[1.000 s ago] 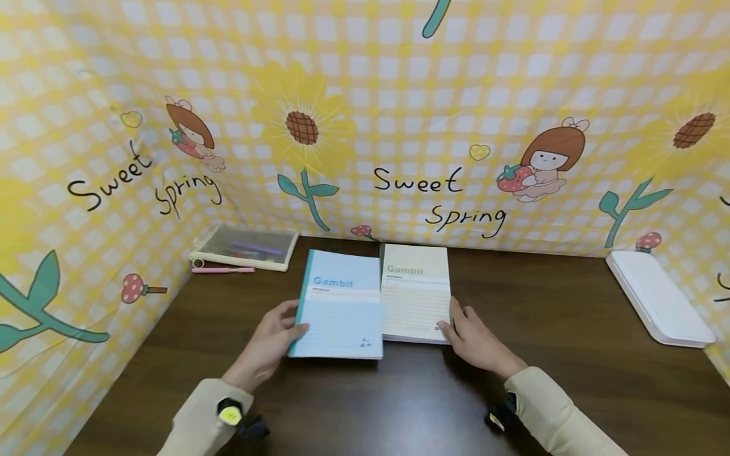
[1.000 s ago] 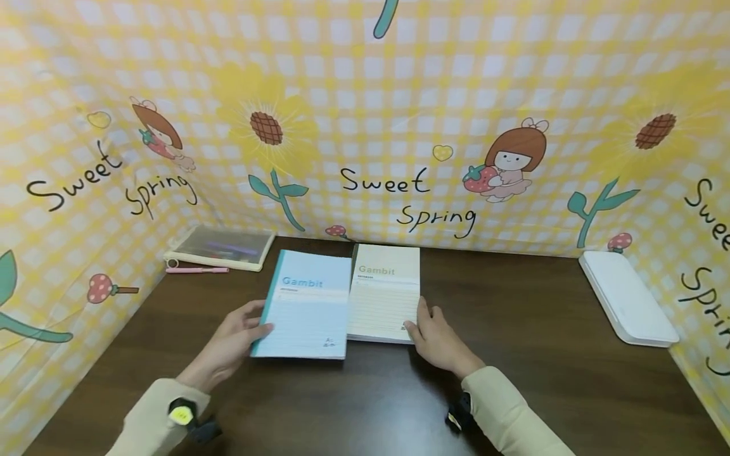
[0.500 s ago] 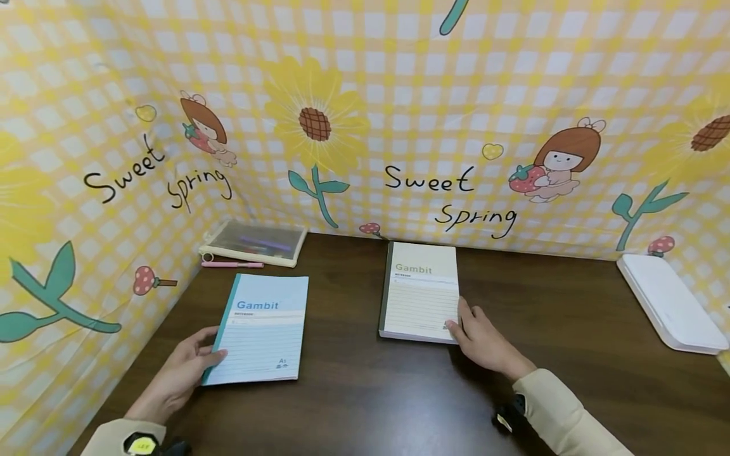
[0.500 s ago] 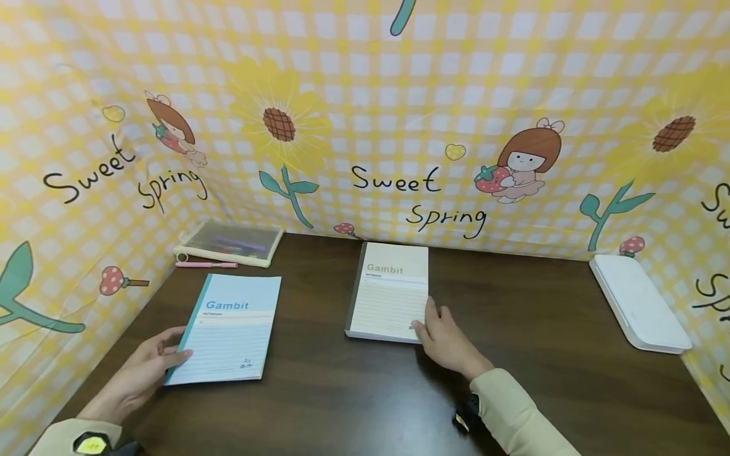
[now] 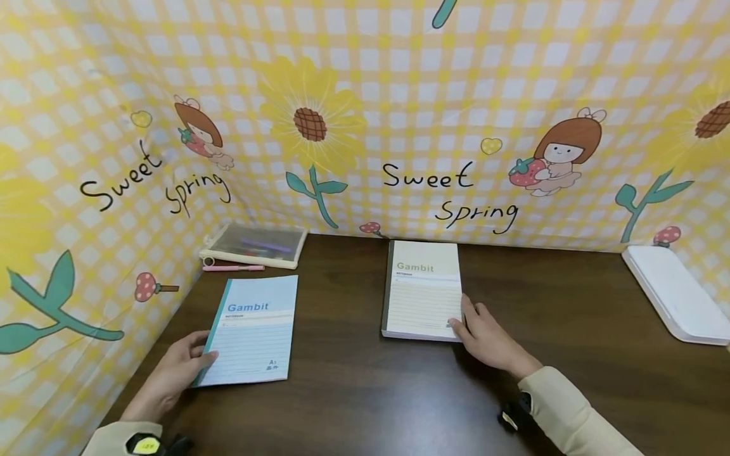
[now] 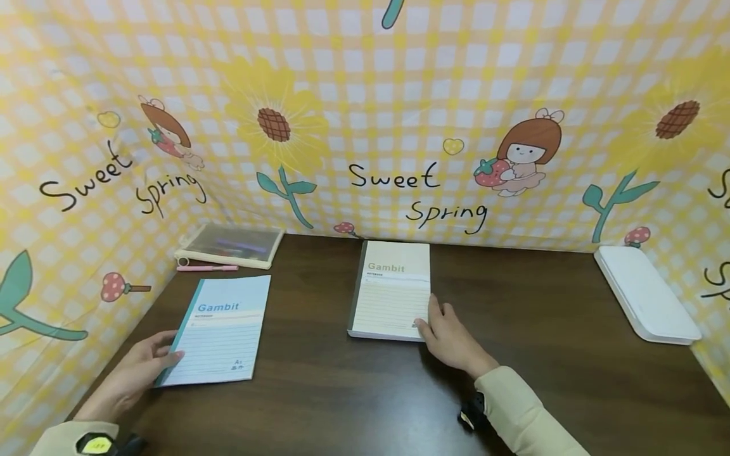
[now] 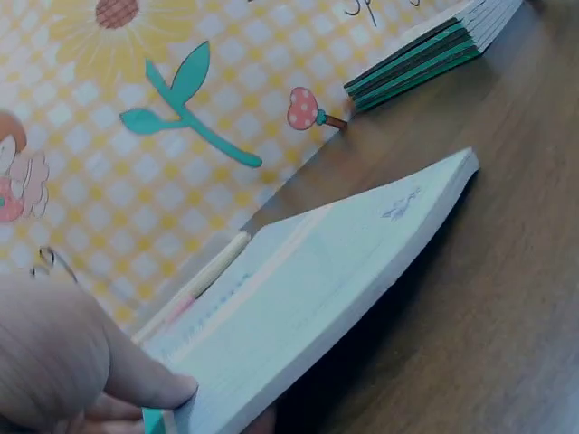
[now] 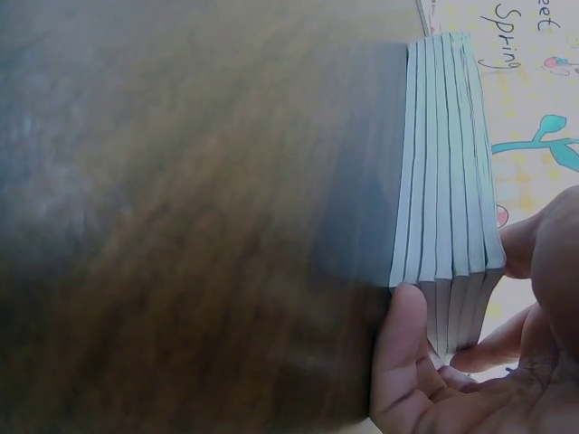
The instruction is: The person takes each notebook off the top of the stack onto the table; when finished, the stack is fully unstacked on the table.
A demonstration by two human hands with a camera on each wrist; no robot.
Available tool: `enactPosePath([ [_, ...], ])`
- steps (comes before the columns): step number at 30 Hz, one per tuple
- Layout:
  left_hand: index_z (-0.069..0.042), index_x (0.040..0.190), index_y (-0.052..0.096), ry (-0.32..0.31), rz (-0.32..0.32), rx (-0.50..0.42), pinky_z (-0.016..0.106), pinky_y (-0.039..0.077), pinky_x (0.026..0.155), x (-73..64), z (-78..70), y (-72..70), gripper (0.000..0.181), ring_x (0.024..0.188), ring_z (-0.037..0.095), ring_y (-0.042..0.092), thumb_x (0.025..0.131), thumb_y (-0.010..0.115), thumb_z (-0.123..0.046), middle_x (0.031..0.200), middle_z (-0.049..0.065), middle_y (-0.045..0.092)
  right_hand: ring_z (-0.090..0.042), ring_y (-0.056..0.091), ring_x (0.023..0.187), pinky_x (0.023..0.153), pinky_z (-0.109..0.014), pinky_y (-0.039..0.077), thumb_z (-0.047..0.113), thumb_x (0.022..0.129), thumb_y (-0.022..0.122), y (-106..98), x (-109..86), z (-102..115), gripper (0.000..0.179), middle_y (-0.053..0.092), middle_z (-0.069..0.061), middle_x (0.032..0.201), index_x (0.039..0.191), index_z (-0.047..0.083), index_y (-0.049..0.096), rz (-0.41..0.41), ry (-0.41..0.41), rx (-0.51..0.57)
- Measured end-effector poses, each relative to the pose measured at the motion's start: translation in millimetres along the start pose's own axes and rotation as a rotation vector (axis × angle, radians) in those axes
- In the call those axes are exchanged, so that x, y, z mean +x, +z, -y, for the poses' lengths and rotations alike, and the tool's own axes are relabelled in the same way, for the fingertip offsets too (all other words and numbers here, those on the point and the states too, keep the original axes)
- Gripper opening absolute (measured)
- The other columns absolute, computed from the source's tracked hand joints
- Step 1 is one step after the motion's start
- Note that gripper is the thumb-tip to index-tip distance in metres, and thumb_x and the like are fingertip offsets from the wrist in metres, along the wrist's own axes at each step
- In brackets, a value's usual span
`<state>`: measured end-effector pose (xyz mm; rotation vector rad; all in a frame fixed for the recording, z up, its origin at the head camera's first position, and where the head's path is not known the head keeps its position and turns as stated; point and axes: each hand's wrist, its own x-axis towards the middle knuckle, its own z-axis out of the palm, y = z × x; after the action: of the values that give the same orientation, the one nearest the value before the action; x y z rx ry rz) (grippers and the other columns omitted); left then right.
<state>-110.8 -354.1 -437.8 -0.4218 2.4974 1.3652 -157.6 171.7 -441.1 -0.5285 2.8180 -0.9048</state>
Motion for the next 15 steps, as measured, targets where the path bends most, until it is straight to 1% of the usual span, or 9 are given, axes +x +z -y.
enactPosePath([
  [2,0.018,0.139,0.027,0.026,-0.061,0.119,0.028,0.050,0.064,-1.6,-0.9,0.7,0.054,0.079,0.014,0.061,0.097,0.049,-0.008,0.110,0.028,0.061,-0.049,0.039,0.128,0.099,-0.059,0.038,0.028,0.104,0.043,-0.6,0.1,-0.6,0.067,0.034,-0.040,0.139,0.147,-0.015,0.015,-0.003,-0.007,-0.003],
  [5,0.019,0.131,0.041,0.062,-0.172,0.329,0.028,0.044,0.060,-4.7,-2.2,2.0,0.050,0.074,0.019,0.057,0.094,0.053,-0.012,0.096,0.022,0.063,-0.048,0.040,0.127,0.099,-0.058,0.039,0.029,0.104,0.043,-0.1,1.1,-1.7,0.067,0.035,-0.040,0.138,0.148,-0.014,0.015,-0.002,-0.013,-0.004],
  [7,0.019,0.126,0.046,0.081,-0.219,0.423,0.030,0.042,0.059,-6.4,-3.1,3.1,0.048,0.072,0.021,0.057,0.092,0.055,-0.014,0.091,0.022,0.064,-0.048,0.039,0.129,0.099,-0.059,0.038,0.029,0.104,0.043,0.3,1.6,-2.5,0.068,0.034,-0.040,0.139,0.148,-0.014,0.015,-0.003,-0.015,-0.004],
  [9,0.020,0.123,0.049,0.100,-0.242,0.470,0.031,0.042,0.057,-6.7,-3.7,3.8,0.047,0.070,0.023,0.058,0.091,0.055,-0.014,0.087,0.022,0.065,-0.047,0.042,0.125,0.098,-0.057,0.040,0.030,0.104,0.043,0.1,2.1,-2.6,0.068,0.036,-0.039,0.137,0.148,-0.014,0.016,-0.008,-0.017,-0.004],
  [11,0.020,0.121,0.051,0.109,-0.266,0.485,0.033,0.042,0.057,-6.3,-4.3,4.6,0.046,0.070,0.025,0.059,0.091,0.056,-0.015,0.087,0.024,0.065,-0.046,0.042,0.124,0.097,-0.056,0.040,0.030,0.104,0.043,-0.4,2.0,-2.5,0.068,0.037,-0.039,0.136,0.148,-0.014,0.015,-0.010,-0.016,-0.002],
  [15,0.018,0.115,0.056,0.147,-0.328,0.509,0.039,0.044,0.059,-4.2,-4.3,6.2,0.042,0.073,0.030,0.060,0.088,0.058,-0.014,0.088,0.026,0.065,-0.048,0.038,0.129,0.100,-0.058,0.038,0.030,0.104,0.042,-1.1,0.1,-2.9,0.068,0.033,-0.040,0.139,0.148,-0.013,0.013,0.005,0.010,0.016],
])
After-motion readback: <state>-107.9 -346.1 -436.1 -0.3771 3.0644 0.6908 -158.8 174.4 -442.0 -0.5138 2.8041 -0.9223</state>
